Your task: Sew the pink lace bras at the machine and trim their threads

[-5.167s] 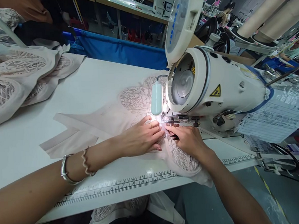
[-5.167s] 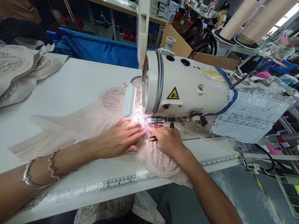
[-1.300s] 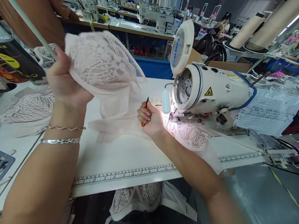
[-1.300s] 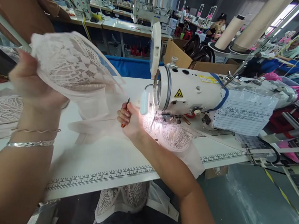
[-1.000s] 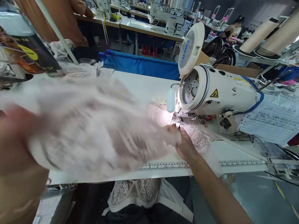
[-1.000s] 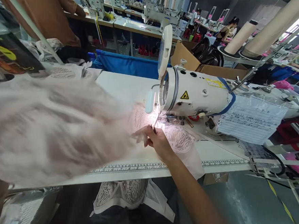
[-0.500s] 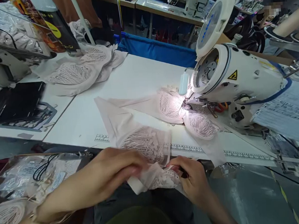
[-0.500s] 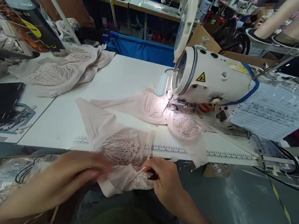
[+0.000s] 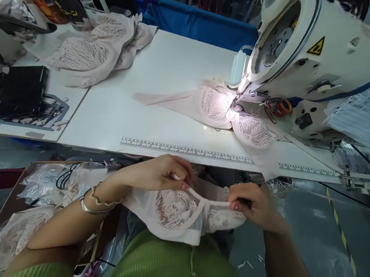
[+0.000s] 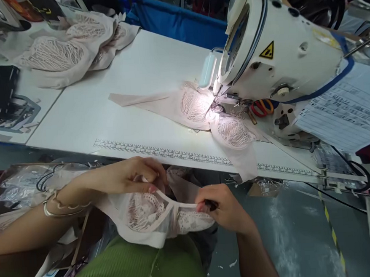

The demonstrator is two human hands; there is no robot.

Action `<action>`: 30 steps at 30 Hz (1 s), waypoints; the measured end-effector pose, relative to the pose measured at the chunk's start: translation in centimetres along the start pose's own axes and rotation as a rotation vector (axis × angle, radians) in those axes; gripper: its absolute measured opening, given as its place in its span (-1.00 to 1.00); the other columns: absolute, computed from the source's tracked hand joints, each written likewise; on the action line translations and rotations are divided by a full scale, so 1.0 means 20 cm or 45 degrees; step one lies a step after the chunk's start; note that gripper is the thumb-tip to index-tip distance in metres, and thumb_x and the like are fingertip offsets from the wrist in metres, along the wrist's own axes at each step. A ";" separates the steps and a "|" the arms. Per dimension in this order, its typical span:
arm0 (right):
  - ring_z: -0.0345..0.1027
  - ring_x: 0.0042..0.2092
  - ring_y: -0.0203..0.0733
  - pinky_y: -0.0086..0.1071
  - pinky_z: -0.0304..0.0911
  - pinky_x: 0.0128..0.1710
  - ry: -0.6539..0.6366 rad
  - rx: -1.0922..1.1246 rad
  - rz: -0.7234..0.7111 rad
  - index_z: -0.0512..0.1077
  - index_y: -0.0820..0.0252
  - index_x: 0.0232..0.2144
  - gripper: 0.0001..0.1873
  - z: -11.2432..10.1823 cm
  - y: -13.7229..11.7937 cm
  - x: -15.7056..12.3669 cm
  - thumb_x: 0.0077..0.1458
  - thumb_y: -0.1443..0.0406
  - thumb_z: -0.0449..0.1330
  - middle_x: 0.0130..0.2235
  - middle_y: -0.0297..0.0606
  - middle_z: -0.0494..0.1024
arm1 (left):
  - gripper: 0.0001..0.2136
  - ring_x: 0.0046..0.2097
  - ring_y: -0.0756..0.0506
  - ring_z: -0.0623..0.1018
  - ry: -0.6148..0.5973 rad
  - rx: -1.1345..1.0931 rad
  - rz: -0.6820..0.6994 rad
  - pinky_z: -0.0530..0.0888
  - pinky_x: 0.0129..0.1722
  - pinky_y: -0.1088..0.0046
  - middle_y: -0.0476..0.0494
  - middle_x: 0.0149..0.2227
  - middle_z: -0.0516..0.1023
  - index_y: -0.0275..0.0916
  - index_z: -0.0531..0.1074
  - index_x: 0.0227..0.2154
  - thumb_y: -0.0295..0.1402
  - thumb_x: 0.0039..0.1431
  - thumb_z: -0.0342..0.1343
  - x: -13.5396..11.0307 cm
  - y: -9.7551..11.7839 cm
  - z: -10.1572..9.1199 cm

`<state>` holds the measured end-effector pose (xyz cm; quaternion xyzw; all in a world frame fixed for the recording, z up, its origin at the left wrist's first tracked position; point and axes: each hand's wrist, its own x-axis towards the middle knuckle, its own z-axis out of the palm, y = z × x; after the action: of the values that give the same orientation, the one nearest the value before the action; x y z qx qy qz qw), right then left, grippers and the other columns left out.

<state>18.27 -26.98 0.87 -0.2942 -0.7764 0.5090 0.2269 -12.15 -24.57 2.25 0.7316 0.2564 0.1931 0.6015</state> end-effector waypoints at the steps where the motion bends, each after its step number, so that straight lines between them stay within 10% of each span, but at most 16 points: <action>1: 0.19 -0.52 -0.30 -0.40 0.07 -0.50 0.005 0.013 0.023 0.40 0.12 -0.52 -0.62 0.00 0.01 0.00 0.32 0.11 0.13 -0.56 -0.36 0.36 | -0.78 -0.19 -0.13 0.60 0.024 -0.111 -0.045 0.49 -0.23 0.44 -0.30 -0.12 0.62 -0.26 0.58 -0.50 -0.40 0.25 0.16 -0.01 -0.03 0.01; 7: 0.13 -0.53 -0.29 -0.37 -0.01 -0.54 0.068 0.341 0.201 0.31 0.14 -0.60 -0.50 0.02 0.10 0.02 0.27 -0.02 0.13 -0.56 -0.33 0.34 | -0.56 -0.51 0.04 0.26 0.243 -0.743 -0.204 0.24 -0.51 0.54 -0.01 -0.60 0.29 -0.30 0.38 -0.64 -0.08 0.17 0.24 -0.01 -0.18 0.14; 15: -0.11 -0.65 -0.37 -0.38 -0.15 -0.61 0.216 0.942 0.435 0.12 0.09 -0.72 -0.34 0.15 0.17 0.06 0.00 -0.17 0.31 -0.71 -0.48 0.08 | -0.41 -0.68 0.14 0.05 0.417 -1.456 -0.261 0.01 -0.68 0.58 0.13 -0.74 0.06 -0.26 0.10 -0.74 -0.08 -0.05 0.41 0.07 -0.26 0.30; 20: -0.11 -0.64 -0.38 -0.40 -0.14 -0.61 0.212 0.856 0.430 0.11 0.09 -0.71 -0.32 0.11 0.18 0.05 0.00 -0.22 0.27 -0.70 -0.49 0.08 | -0.37 -0.69 0.15 0.04 0.420 -1.410 -0.276 0.00 -0.69 0.58 0.14 -0.76 0.04 -0.25 0.07 -0.77 -0.05 -0.11 0.43 0.08 -0.26 0.28; 25: 0.16 -0.55 -0.33 -0.41 0.04 -0.53 -0.165 0.379 0.294 0.47 0.17 -0.37 -0.33 0.02 0.12 0.08 -0.13 -0.31 0.26 -0.56 -0.39 0.40 | -0.40 -0.69 0.15 0.03 0.334 -1.318 -0.283 -0.04 -0.68 0.58 0.15 -0.75 0.04 -0.24 0.10 -0.73 -0.02 -0.07 0.40 0.14 -0.24 0.27; 30: 0.18 -0.53 -0.35 -0.44 0.07 -0.51 -0.317 0.148 0.082 0.49 0.16 -0.40 -0.71 0.01 0.02 0.09 0.26 0.09 0.20 -0.53 -0.37 0.41 | -0.54 -0.58 0.07 0.28 0.390 -0.746 -0.114 0.24 -0.58 0.56 0.05 -0.62 0.27 -0.25 0.23 -0.63 -0.05 0.14 0.25 0.23 -0.15 0.22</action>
<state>17.00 -25.74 0.44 -0.2400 -0.7578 0.5928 0.1290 -6.23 -24.77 -1.66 0.4779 0.3094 0.3398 0.7486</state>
